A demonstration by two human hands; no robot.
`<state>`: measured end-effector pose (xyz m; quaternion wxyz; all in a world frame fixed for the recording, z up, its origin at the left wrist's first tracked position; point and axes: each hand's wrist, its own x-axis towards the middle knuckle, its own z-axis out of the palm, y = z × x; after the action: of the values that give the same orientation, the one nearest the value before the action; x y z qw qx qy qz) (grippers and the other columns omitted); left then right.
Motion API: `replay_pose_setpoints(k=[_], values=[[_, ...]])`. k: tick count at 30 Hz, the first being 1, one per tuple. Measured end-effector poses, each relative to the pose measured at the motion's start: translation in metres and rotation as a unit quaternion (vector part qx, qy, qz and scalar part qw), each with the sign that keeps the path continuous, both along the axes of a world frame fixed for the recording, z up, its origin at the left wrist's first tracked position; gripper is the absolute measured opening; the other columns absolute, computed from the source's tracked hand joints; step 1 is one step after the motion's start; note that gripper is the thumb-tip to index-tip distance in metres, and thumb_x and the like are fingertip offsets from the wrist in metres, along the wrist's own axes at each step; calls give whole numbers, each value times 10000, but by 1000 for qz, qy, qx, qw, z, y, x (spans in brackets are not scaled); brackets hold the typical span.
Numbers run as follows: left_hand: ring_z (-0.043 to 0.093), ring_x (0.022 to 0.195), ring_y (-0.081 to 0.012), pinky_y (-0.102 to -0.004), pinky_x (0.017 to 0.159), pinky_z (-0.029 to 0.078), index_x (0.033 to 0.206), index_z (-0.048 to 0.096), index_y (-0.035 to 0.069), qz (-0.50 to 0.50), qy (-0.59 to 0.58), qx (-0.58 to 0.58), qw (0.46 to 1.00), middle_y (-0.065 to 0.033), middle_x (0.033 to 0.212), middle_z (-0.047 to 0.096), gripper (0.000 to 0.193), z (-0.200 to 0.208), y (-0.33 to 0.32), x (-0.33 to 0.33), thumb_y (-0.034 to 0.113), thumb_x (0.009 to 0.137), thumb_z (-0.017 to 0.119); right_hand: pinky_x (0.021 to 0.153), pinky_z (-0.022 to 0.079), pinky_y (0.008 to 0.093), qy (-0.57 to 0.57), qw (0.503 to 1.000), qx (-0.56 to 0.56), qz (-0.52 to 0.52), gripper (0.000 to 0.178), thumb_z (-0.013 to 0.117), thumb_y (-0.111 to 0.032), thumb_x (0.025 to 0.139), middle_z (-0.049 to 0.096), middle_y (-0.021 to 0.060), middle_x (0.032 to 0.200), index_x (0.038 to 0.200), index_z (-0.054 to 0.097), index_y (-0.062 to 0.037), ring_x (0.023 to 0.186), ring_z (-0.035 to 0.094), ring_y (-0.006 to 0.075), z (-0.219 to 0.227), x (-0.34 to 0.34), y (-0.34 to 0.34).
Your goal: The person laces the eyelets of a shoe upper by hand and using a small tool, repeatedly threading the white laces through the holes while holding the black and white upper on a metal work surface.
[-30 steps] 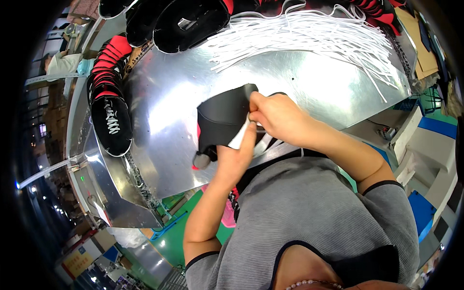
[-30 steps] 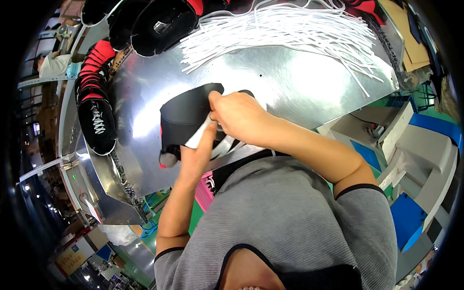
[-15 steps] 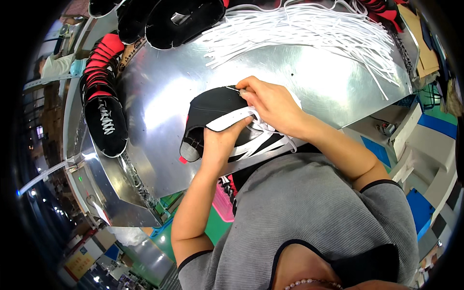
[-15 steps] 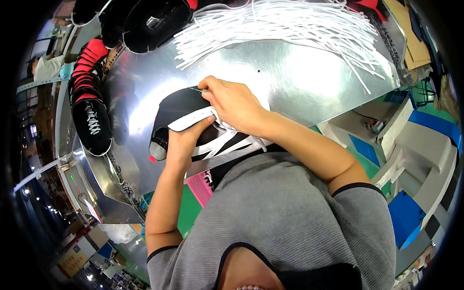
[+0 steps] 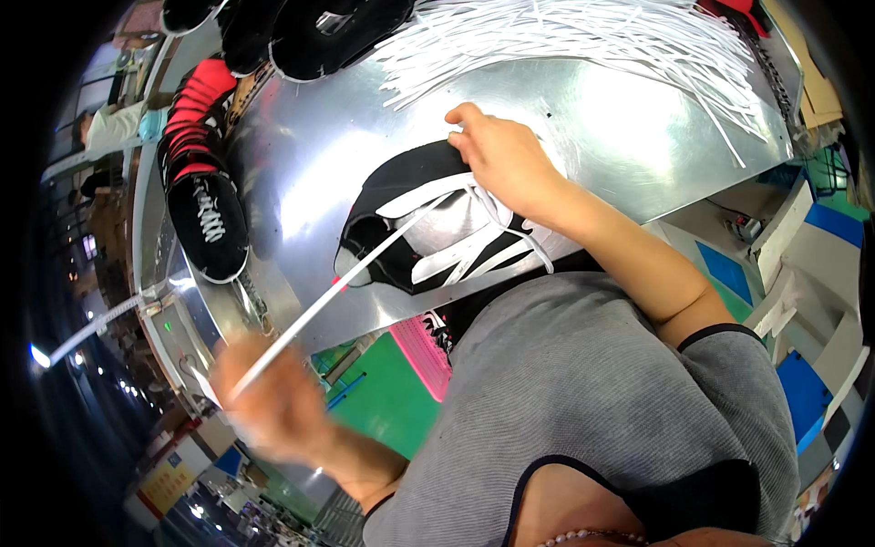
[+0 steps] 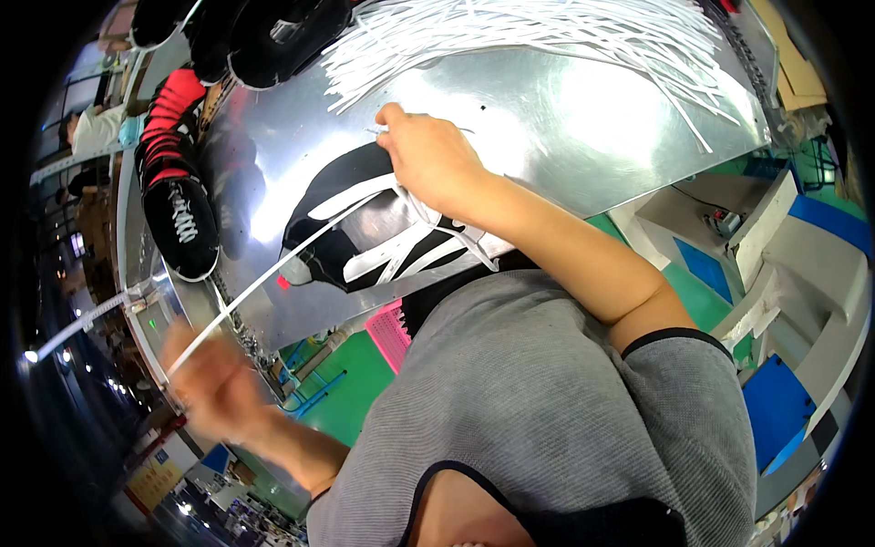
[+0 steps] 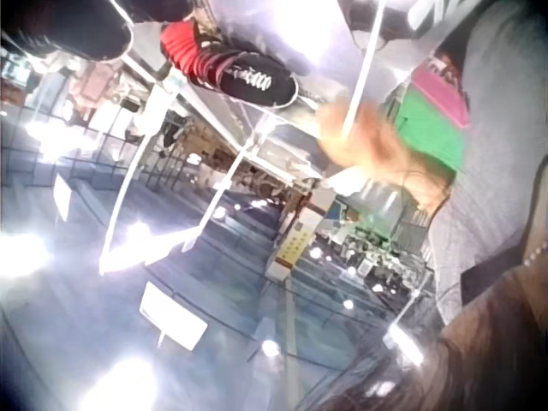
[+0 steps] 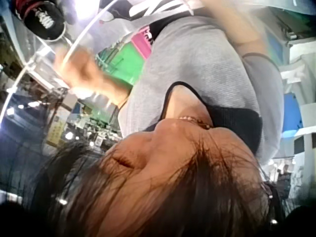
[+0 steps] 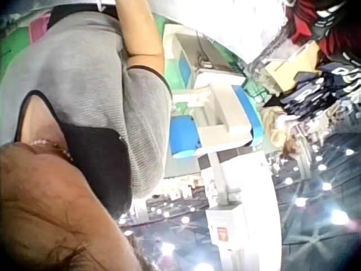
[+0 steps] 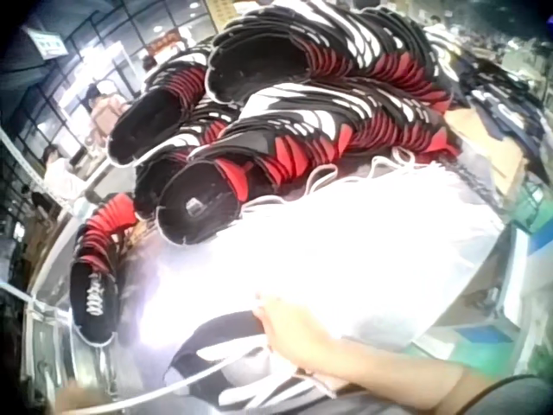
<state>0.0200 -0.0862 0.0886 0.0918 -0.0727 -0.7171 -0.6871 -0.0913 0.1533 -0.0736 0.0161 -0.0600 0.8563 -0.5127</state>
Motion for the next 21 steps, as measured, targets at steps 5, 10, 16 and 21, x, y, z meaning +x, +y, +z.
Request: replay_pose_setpoints(k=[5, 10, 16, 21], values=[[523, 982, -263, -369, 851, 417, 769, 698, 60, -10, 36, -405, 913, -61, 974, 621, 141, -85, 79, -14, 63, 678, 805, 623, 487, 324, -2, 981, -195, -7, 214, 532, -127, 970, 661, 104, 798, 1157, 565, -30, 668, 621, 215, 15, 6, 12], [568, 903, -226, -336, 806, 450, 777, 655, 39, -1, 36, -411, 911, -73, 934, 621, 176, -106, 84, -20, 54, 700, 812, 627, 493, 324, 18, 978, -205, 46, 202, 544, -121, 964, 657, 113, 805, 1141, 555, -24, 673, 629, 226, 36, 47, 29], [645, 724, -296, -363, 672, 506, 867, 626, 49, 13, -93, -370, 924, -95, 822, 672, 296, -105, 87, -26, 193, 725, 842, 700, 526, 316, -60, 983, -120, 125, 235, 550, -104, 982, 698, 132, 908, 1204, 515, -35, 849, 703, 233, 28, 89, 40], [666, 712, -171, -291, 657, 510, 870, 656, 15, -26, -127, -416, 900, -78, 808, 718, 288, -105, 80, -29, 185, 737, 846, 710, 530, 337, -79, 983, -66, 151, 226, 555, -97, 974, 699, 158, 913, 1181, 503, -19, 852, 706, 279, 30, 91, 42]])
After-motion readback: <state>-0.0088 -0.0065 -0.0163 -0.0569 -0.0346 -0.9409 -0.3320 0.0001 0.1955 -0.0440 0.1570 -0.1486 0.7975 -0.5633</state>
